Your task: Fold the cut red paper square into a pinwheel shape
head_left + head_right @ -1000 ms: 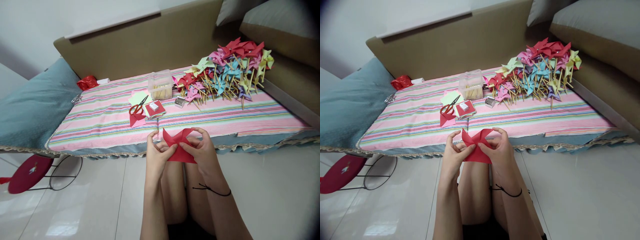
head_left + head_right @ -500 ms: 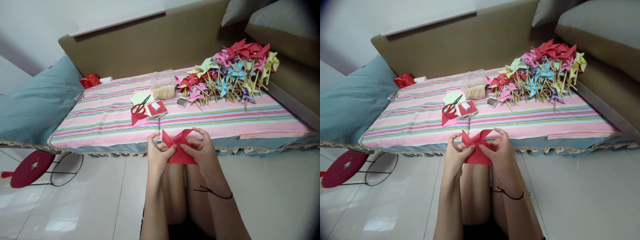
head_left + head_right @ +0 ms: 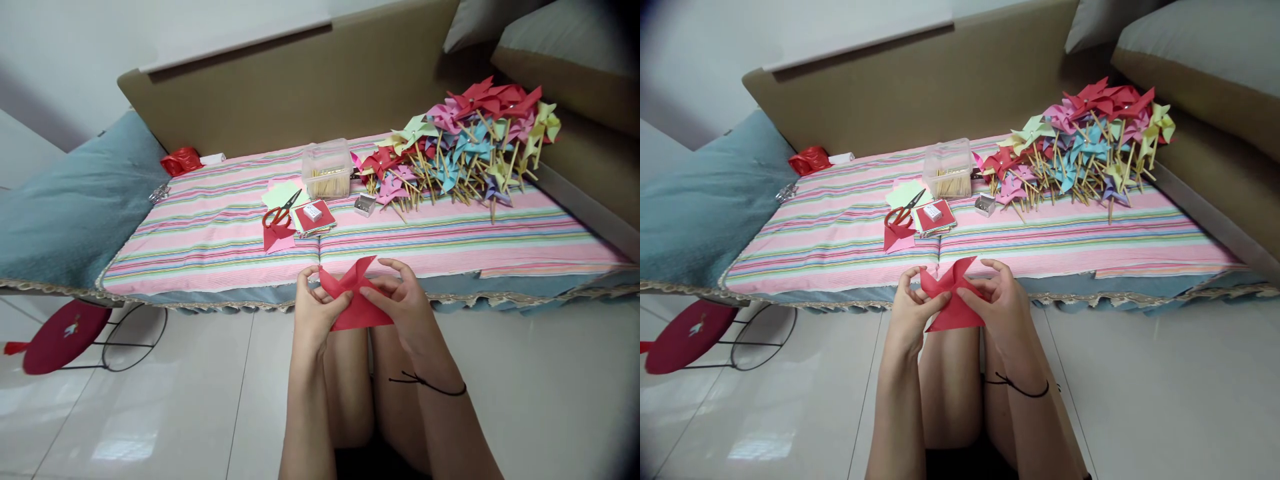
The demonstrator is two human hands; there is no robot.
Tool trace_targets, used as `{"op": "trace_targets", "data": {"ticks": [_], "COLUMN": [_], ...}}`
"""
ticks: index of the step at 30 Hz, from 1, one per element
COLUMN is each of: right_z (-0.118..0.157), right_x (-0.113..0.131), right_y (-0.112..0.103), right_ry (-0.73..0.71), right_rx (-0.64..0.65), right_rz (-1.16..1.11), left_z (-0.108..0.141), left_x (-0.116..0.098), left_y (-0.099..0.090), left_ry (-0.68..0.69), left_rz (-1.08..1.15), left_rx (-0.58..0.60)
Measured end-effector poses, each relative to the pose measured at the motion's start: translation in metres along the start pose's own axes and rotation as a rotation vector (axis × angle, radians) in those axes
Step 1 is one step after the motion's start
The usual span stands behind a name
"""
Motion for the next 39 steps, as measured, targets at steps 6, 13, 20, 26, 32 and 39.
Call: {"op": "trace_targets", "data": {"ticks": [6, 13, 20, 26, 32, 39], "right_z": [-0.001, 0.005, 0.006, 0.008, 0.008, 0.006], "right_x": [0.002, -0.003, -0.009, 0.0, -0.002, -0.011], "right_y": [0.006, 0.027, 0.031, 0.039, 0.037, 0.032], "right_ry": [0.057, 0.085, 0.054, 0.06, 0.044, 0.023], "right_rx": [0.036, 0.241, 0.083, 0.008, -0.116, -0.218], "right_rz": [-0.246, -0.37, -0.319, -0.358, -0.319, -0.274], "left_z": [-0.009, -0.004, 0.002, 0.003, 0.003, 0.002], "left_x": [0.003, 0.002, 0.003, 0.006, 0.008, 0.008], "left_y": [-0.01, -0.001, 0.012, 0.017, 0.018, 0.019], "left_ry": [0.005, 0.12, 0.151, 0.152, 0.133, 0.151], "left_rz": [0.267, 0.342, 0.31, 0.308, 0.295, 0.242], "left_rx": [-0.087, -0.17, -0.156, -0.109, -0.102, -0.131]}}
Point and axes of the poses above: each hand's wrist, its own z-axis away from the middle knuckle, its own y-axis out of the palm, x = y × z, the point moved 4 cm from there along -z, towards the middle knuckle, and after that the axes turned 12 degrees about -y, right-handed, at the moved point
